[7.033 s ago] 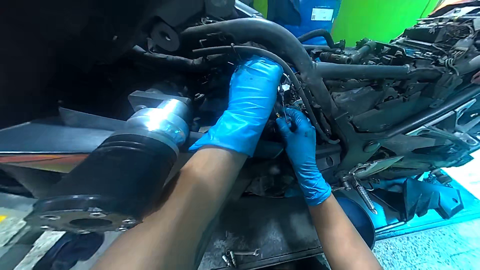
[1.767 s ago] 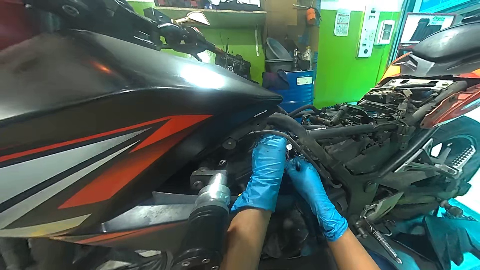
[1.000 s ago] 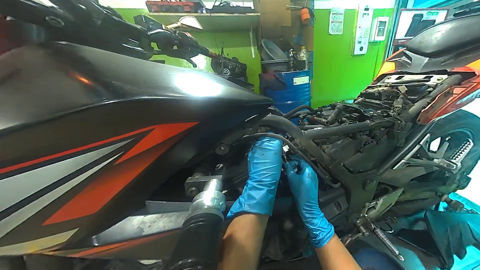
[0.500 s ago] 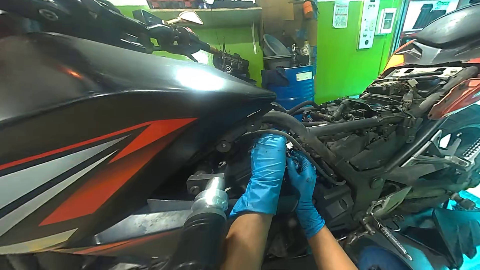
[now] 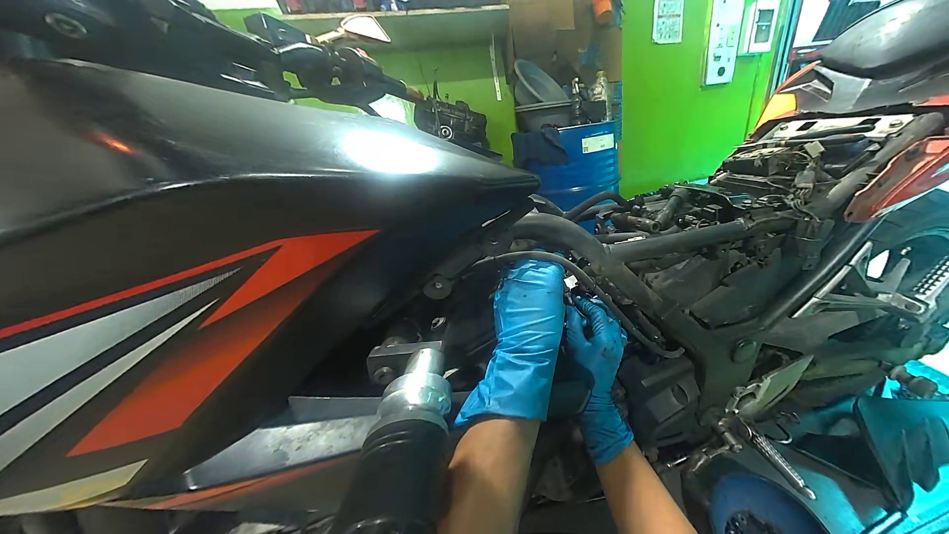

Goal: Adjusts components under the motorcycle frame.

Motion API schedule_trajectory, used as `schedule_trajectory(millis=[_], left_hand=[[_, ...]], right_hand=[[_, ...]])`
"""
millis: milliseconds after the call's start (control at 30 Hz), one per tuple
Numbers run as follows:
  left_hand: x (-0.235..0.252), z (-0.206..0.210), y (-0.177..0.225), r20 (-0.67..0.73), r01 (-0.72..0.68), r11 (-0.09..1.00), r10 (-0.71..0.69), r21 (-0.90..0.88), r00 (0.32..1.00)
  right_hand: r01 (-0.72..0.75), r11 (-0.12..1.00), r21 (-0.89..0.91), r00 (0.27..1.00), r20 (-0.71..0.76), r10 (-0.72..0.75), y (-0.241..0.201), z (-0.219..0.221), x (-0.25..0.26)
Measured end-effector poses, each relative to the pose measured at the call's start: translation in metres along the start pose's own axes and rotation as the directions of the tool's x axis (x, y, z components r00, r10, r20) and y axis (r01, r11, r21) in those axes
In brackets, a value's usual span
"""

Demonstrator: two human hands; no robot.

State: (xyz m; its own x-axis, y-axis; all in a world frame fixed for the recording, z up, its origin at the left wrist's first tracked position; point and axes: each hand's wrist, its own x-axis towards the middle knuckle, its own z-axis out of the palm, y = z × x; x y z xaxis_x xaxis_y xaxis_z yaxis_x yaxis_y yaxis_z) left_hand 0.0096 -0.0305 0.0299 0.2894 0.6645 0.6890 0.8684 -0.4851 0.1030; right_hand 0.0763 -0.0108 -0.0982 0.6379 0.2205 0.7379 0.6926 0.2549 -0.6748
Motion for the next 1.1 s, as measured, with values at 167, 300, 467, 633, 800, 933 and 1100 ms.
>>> schedule_trajectory(millis=[167, 300, 467, 633, 800, 933, 1100], left_hand=[[-0.001, 0.001, 0.0, -0.019, -0.004, 1.0, 0.004, 0.002, 1.0], [0.001, -0.002, 0.0, 0.027, 0.007, 1.0, -0.007, 0.006, 1.0], [0.001, 0.002, -0.001, -0.015, -0.007, 1.0, 0.007, 0.008, 1.0], [0.001, -0.001, 0.0, 0.011, -0.004, 1.0, 0.004, 0.012, 1.0], [0.002, -0.001, 0.0, 0.018, -0.016, 0.999, 0.016, 0.037, 1.0], [0.002, -0.001, 0.001, 0.02, -0.008, 0.999, 0.007, 0.041, 1.0], [0.001, -0.001, 0.0, 0.0, -0.016, 0.999, 0.016, 0.031, 1.0]], right_hand=[[0.033, 0.999, -0.002, 0.998, -0.059, -0.033, 0.003, 0.006, -0.001], [-0.018, 0.999, 0.036, 0.998, -0.061, 0.02, 0.003, 0.009, -0.002], [-0.039, 0.998, 0.042, 0.997, -0.067, 0.042, 0.002, 0.011, -0.002], [-0.056, 0.994, 0.09, 0.998, -0.02, 0.058, 0.0, 0.009, -0.005], [-0.029, 0.996, 0.085, 0.999, -0.033, 0.031, 0.004, 0.011, -0.008], [-0.008, 0.999, 0.046, 0.999, -0.04, 0.01, 0.006, 0.013, -0.009], [-0.05, 0.998, 0.032, 0.998, -0.044, 0.051, 0.005, 0.016, -0.005]])
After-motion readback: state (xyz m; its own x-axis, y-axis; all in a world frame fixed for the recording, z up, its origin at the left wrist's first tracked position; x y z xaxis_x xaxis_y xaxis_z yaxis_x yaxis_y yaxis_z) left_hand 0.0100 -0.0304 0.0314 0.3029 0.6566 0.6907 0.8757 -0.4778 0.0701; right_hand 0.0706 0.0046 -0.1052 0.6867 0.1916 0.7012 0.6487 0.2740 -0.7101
